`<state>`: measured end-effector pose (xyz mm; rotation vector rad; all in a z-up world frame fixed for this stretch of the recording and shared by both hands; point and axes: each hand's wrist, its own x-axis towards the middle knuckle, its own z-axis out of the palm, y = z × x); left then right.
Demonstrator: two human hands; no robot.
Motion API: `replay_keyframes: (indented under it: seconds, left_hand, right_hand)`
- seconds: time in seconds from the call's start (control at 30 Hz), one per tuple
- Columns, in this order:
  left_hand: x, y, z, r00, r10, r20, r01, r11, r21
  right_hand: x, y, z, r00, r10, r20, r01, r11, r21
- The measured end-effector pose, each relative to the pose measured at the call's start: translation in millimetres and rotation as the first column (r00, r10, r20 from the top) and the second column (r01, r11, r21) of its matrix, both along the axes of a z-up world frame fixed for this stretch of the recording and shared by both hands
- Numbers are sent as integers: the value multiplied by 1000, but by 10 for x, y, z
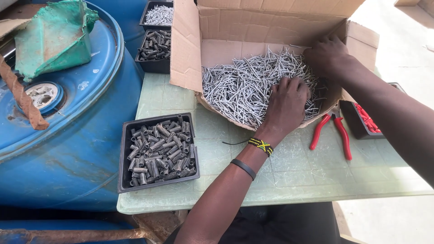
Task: A person is manually sorting small grey wall plugs from a box of silver nails into a separate plastic tray.
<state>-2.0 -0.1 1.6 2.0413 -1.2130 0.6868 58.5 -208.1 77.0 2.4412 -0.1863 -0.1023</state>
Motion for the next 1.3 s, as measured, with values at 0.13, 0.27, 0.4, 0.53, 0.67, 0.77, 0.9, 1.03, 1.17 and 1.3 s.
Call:
replay_keyframes:
  seconds: [0.13,0.27,0.4,0.53,0.67,0.77,0.9,1.03,1.17,1.3]
  left_hand:
    - [-3,-4,-6,1000,6,16,-6,1000,-17]
    - [-23,33,40,1000,-23,4,23,999,-48]
    - [-36,39,69,999,-35,10,36,999,-25]
    - [-35,70,66,1000,-6,17,6,1000,8]
    - [-37,70,63,1000,-12,13,12,1000,7]
    - [-108,192,197,996,-50,-73,52,999,17]
    - [-68,158,135,996,-68,-52,68,998,5]
    - [-61,140,143,996,-67,-55,67,998,0]
    - [-74,159,148,997,-72,-41,71,997,-12]
    - [-74,136,115,999,-48,-23,48,999,0]
  right_hand:
    - [4,7,5,999,-33,-18,32,999,-37]
    - [-7,37,4,997,-3,73,5,999,-40]
    - [89,-188,-130,983,13,184,-12,1000,-7]
    - [107,-123,-113,987,-14,163,23,998,-55]
    - [27,-95,-72,971,60,230,-57,998,-22]
    - [-56,-42,-9,952,99,291,-84,994,-65]
    - [-257,74,173,950,35,309,-69,992,101]
    - [-600,501,552,954,38,296,-111,966,232]
    - [-854,901,855,979,90,186,-136,958,252]
    - [-672,276,411,912,311,268,-318,948,-16]
